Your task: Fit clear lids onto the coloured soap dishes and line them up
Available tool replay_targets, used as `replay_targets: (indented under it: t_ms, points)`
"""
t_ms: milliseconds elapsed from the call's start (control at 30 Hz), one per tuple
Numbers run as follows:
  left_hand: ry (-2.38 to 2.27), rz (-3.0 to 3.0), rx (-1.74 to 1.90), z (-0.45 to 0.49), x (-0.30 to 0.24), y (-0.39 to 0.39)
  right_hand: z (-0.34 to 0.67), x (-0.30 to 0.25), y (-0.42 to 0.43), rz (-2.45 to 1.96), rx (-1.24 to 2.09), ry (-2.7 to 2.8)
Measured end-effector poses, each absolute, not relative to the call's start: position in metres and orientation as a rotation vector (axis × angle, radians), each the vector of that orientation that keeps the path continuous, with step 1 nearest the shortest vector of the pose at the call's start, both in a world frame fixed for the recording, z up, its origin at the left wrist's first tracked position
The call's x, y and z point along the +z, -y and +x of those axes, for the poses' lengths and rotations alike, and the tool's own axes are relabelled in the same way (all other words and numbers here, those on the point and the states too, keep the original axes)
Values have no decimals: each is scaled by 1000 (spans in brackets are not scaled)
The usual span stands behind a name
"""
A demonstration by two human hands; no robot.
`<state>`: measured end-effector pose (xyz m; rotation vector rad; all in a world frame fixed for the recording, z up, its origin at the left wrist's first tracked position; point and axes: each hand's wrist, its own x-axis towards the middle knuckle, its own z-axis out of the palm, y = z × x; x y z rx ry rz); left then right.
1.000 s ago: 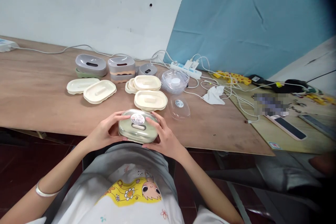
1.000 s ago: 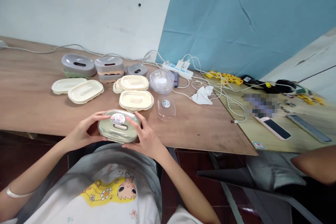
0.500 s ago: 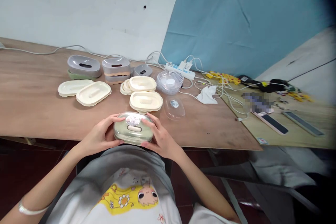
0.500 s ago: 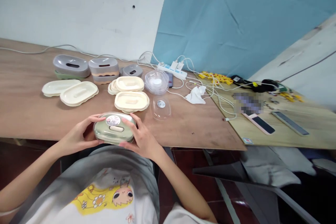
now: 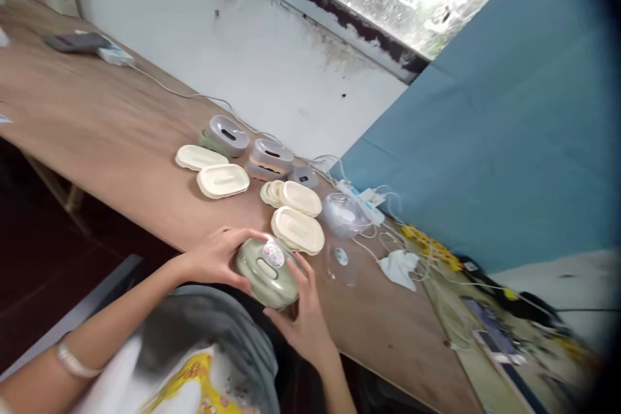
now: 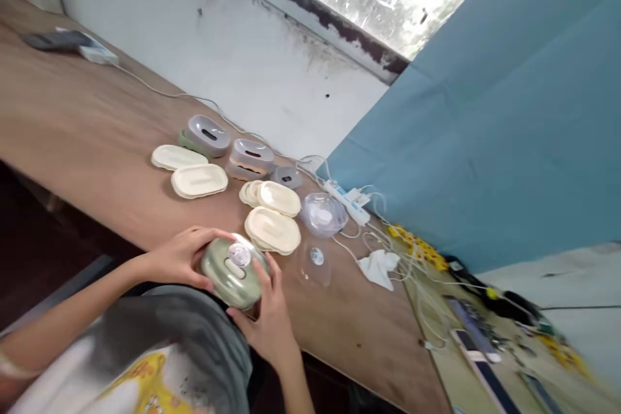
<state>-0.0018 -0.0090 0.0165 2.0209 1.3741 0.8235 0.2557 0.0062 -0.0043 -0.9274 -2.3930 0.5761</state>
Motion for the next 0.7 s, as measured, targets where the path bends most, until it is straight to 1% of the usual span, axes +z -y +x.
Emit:
replay_targets:
  t_ms: [267, 367, 433, 600, 700]
  points:
    - [-1401, 2086, 966, 1, -16, 3, 259, -6, -7, -993, 576, 2396]
    - [-1409, 2140, 997, 3, -15, -4, 260, -1, -8, -968, 625, 2394]
    - [-1364, 2195, 955, 4, -8, -11, 262, 3, -9, -948, 685, 2371]
    - [-1200, 2256, 678, 6, 8, -28, 267, 5, -13, -928, 765, 2272]
    - [-1165, 2253, 685, 4, 9, -29, 266, 1, -14, -875, 766, 2272]
